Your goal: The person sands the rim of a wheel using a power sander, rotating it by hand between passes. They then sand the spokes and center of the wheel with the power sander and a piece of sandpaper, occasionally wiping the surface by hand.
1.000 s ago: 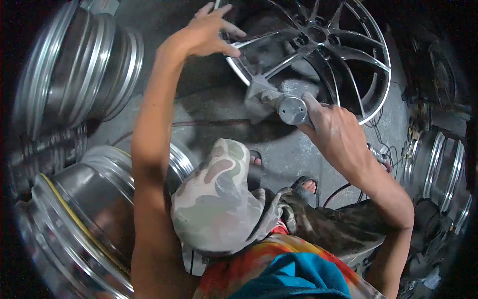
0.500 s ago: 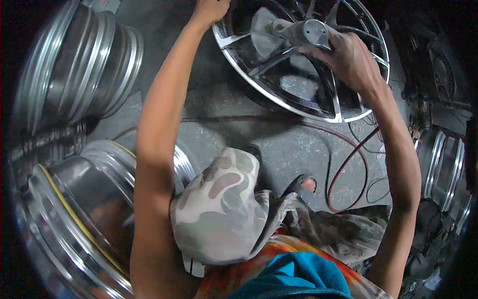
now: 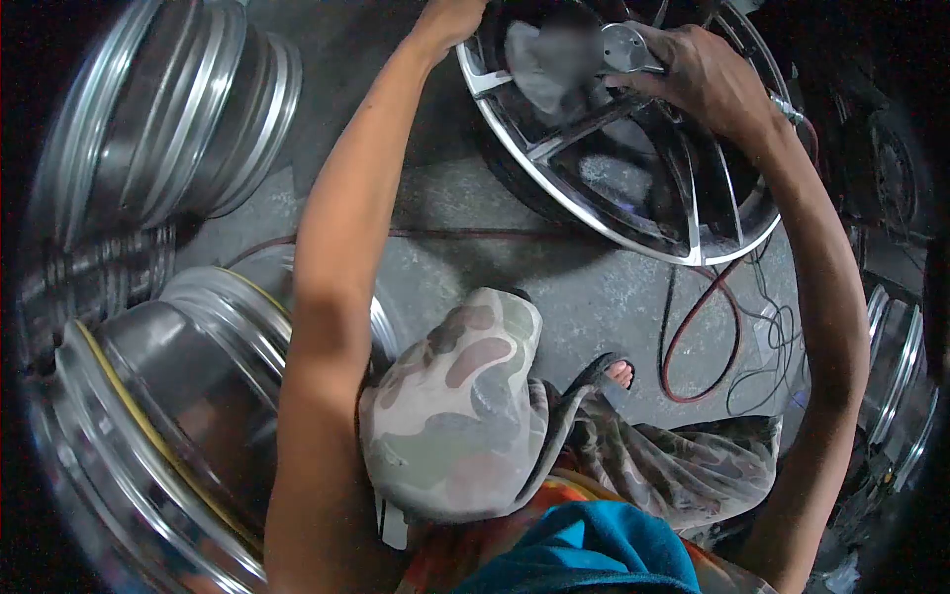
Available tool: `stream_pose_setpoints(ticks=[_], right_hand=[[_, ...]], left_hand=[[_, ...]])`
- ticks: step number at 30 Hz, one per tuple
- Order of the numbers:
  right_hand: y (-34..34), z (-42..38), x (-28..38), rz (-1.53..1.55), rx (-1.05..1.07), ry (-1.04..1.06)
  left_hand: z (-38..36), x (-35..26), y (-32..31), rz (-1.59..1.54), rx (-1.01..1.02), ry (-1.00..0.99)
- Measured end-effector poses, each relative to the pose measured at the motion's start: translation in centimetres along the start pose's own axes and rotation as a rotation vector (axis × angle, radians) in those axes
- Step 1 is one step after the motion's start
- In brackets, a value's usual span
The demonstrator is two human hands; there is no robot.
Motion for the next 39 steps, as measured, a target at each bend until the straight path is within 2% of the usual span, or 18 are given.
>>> stream_pose_setpoints(ticks=[5,7,10,17,21,23,24,26,27,29,30,32,33,35,37,39], right_hand=[[-1.3,0.1,-0.2,-0.036,-0.111,0.069],[-1.6,0.1,-0.2,-0.054,-0.088,0.054],[-1.9,0.4,-0.3,-0.046,-0.080,0.063],[-1.2,1.2,0.7,-0.045,-0.094,0.153],[-0.3,1.7,1.4,-0.087,-0.082,0.098],[0.4,2.0,1.4,-0.069,0.108,0.162],[-0.1,2.0,1.3,-0.069,0.108,0.163],[-0.6,1.7,0.6,-0.117,-0.132,0.129],[-0.5,1.5,0.5,-0.120,-0.131,0.132],[-1.1,1.1,-0.6,0.030,0.025,-0.102],[-1.2,0.9,-0.5,0.028,0.026,-0.100],[-1.6,0.2,-0.9,0.057,0.030,-0.266],[-1.8,-0.2,-0.7,0.055,0.030,-0.264],[-1.8,-1.4,-0.2,0.283,-0.074,-0.246],[-1.5,-2.5,0.4,0.333,-0.088,-0.255],[-1.1,-3.5,0.5,0.374,-0.085,-0.312]], left_hand=[[-0.6,-0.5,0.1,-0.003,-0.002,0.022],[-0.8,-0.9,-0.1,-0.004,0.024,-0.066],[-1.3,-1.5,-0.1,0.024,0.049,0.011],[-1.1,-1.2,-0.2,-0.003,0.045,-0.029],[-0.6,-0.7,-0.1,-0.002,0.048,-0.038],[-0.5,-0.7,0.0,-0.009,0.057,-0.041],[-0.8,-0.9,-0.1,-0.027,0.057,-0.020],[-1.0,-1.2,0.0,-0.049,0.056,0.001],[-1.1,-1.3,0.1,0.003,0.041,-0.002],[-1.2,-1.4,0.2,0.052,0.025,-0.004],[-1.2,-1.3,0.2,0.041,0.024,0.001],[-1.1,-1.3,0.1,0.027,0.022,0.006],[-0.8,-0.9,0.3,0.044,-0.028,0.014],[-0.3,0.1,0.2,0.063,-0.074,0.017],[-0.4,-0.8,1.4,0.128,-0.422,-0.424],[-2.9,-2.9,1.9,0.118,-0.457,-0.520]])
Point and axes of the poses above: each hand's wrist, its own z-axis towards the middle knuckle, its own y-axis out of the back of the hand, x = y × z, the point moved 5 cm from there along z, towards the middle knuckle, and after that the axes turned 8 degrees about -z, right-handed, at the moved point
